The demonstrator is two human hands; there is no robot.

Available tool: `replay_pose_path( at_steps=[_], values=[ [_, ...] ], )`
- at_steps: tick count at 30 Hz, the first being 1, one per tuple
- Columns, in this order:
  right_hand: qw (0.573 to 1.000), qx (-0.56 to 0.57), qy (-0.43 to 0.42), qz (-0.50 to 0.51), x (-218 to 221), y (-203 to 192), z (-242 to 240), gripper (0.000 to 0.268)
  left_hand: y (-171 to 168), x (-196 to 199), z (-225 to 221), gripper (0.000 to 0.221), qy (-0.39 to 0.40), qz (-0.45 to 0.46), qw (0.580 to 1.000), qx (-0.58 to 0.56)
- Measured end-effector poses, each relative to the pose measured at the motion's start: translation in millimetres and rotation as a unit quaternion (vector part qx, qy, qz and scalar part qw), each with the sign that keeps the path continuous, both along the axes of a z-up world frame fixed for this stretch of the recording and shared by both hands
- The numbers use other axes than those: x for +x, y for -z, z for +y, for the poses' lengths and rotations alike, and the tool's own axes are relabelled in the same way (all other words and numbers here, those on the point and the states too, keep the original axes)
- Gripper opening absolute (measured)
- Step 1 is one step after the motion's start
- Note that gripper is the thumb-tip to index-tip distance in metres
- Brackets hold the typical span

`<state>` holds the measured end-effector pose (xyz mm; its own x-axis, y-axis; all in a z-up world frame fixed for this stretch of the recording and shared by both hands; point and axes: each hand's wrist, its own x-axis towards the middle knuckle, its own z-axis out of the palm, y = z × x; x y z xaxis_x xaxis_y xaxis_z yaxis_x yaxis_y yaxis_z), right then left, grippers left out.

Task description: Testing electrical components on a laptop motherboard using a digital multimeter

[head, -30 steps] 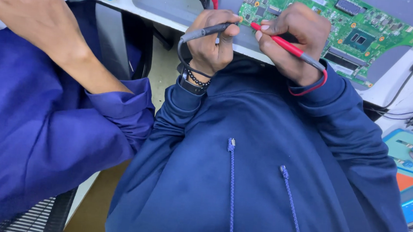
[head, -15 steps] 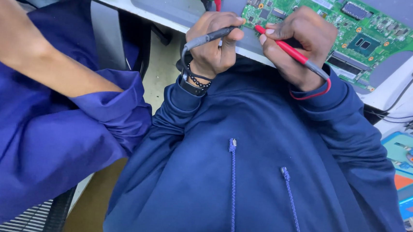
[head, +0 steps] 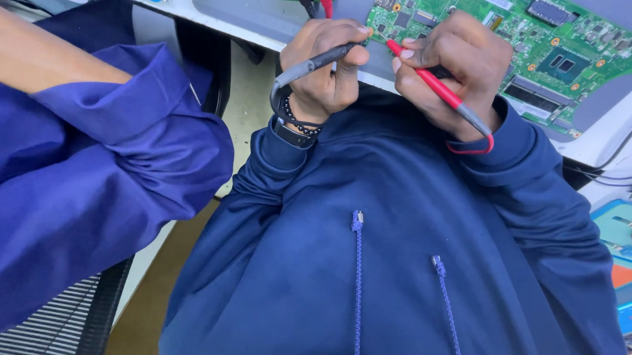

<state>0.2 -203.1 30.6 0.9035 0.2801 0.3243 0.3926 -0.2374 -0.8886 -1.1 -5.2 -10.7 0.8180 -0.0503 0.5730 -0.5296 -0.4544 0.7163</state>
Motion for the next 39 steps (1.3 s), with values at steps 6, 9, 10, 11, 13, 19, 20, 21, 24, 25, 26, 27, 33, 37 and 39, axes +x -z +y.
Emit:
replay_pose_path(
  at_steps=[6, 9, 10, 11, 13, 19, 20, 21, 24, 25, 26, 27, 33, 37, 39],
  values=[
    [1.000, -0.002, -0.003, 0.005, -0.9, 2.1, -0.8, 0.037, -4.1, 0.7, -0.3, 0.032, -0.010, 0.009, 1.000, 0.008],
    [1.000, -0.010, -0.007, 0.008, -1.2, 1.5, -2.0, 0.034, -3.4, 0.4, 1.8, 0.029, 0.003, 0.015, 1.000, 0.003],
    [1.000, -0.006, -0.010, 0.007, -1.7, 1.8, -2.8, 0.034, -3.0, 0.6, 1.3, 0.029, -0.001, 0.014, 1.000, 0.007],
    [1.000, -0.010, -0.009, 0.017, -2.5, 1.9, -3.2, 0.034, -2.7, 0.6, 1.3, 0.029, 0.000, 0.013, 1.000, 0.003],
    [1.000, -0.010, -0.014, 0.026, -2.6, 4.2, -3.0, 0.033, -3.3, 0.5, 1.3, 0.030, -0.006, 0.012, 1.000, 0.002],
    [1.000, -0.019, 0.002, 0.017, -4.4, 6.3, -3.8, 0.030, -5.5, 2.4, -1.3, 0.032, -0.008, 0.008, 1.000, -0.006],
    [1.000, -0.018, -0.003, 0.016, -3.8, 4.6, -3.8, 0.030, -4.6, 1.7, -1.2, 0.031, -0.009, 0.007, 1.000, -0.002],
    [1.000, -0.016, -0.008, 0.014, -3.4, 3.3, -3.8, 0.031, -3.3, 0.8, -1.2, 0.031, -0.010, 0.007, 1.000, 0.003],
    [1.000, -0.013, -0.011, 0.004, -2.1, 2.4, -3.4, 0.031, -3.2, 0.7, -1.1, 0.029, -0.004, 0.007, 1.000, -0.009],
    [1.000, -0.016, -0.009, 0.007, -3.0, 2.0, -3.9, 0.031, -3.5, 0.3, -1.2, 0.029, -0.002, 0.011, 1.000, -0.013],
    [1.000, -0.014, -0.009, 0.009, -2.8, 2.1, -3.9, 0.032, -3.7, 0.8, -0.7, 0.030, -0.002, 0.008, 1.000, -0.004],
    [1.000, -0.012, -0.009, 0.012, -2.6, 2.1, -3.7, 0.033, -4.0, 1.2, 0.0, 0.030, -0.002, 0.004, 1.000, 0.005],
    [0.999, 0.023, -0.012, 0.022, -0.1, 0.3, -3.2, 0.034, -3.8, 0.6, 0.0, 0.031, -0.004, 0.006, 1.000, 0.009],
    [0.999, -0.008, -0.030, 0.016, -0.3, 0.2, -6.9, 0.025, 1.5, -0.5, -0.2, 0.030, -0.009, 0.002, 1.000, 0.004],
    [0.999, -0.015, -0.034, 0.005, -0.3, 2.3, -9.1, 0.030, 3.1, -0.2, 0.2, 0.029, -0.005, -0.006, 1.000, 0.013]
  ],
)
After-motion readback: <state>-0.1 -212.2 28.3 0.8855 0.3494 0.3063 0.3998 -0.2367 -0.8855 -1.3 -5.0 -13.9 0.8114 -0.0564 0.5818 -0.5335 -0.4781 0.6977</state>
